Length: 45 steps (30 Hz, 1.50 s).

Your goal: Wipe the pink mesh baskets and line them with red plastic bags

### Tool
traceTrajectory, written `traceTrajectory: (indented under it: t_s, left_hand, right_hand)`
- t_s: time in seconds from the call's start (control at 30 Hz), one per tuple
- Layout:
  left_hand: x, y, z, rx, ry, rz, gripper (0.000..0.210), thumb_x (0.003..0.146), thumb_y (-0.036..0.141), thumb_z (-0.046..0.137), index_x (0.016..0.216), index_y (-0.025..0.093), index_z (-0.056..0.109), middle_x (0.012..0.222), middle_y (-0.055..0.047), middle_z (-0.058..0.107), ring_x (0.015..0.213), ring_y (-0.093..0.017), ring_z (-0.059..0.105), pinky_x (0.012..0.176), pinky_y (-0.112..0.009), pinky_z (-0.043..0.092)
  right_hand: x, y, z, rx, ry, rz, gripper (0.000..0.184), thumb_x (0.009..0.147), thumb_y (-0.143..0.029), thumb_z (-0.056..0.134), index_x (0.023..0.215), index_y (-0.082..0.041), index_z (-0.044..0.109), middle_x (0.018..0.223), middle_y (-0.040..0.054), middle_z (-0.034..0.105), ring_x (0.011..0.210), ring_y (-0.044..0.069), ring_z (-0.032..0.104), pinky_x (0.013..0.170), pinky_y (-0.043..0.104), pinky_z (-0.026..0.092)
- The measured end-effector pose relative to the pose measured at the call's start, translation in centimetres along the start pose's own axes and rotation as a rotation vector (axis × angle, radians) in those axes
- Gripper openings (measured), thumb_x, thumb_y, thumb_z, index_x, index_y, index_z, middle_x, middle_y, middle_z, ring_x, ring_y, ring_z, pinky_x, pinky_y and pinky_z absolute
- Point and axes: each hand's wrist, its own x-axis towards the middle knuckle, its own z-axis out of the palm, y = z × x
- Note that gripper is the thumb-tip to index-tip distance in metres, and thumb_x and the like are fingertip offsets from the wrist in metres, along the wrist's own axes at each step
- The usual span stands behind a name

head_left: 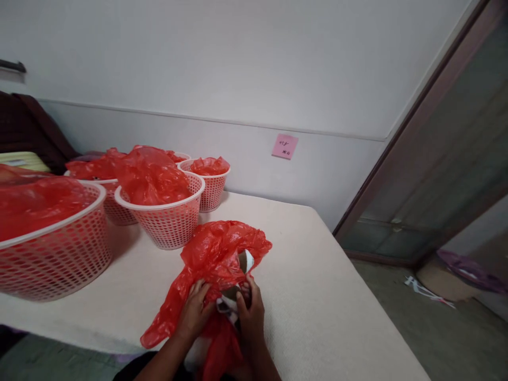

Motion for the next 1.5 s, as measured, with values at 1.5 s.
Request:
traceTrajectory:
  t_s: [1.5]
  left_hand:
    - [-6.1,-0.4,-11.7,-0.292,0.371,-0.129,0.030,0.084,0.047,0.048,0.066,0.024,0.054,0.060,0.004,0.054,0.060,-0.016,0.053,0.063,-0.026,0.045]
  right_hand:
    - [-5.2,-3.7,1.7,-0.412,0.061,-0.377,0.023,0.093,-0.020,0.041,0.108,-0.021,0.059,0.097,0.0088,0.066,0.090,0.024,0.062,0.079,0.039,0.051]
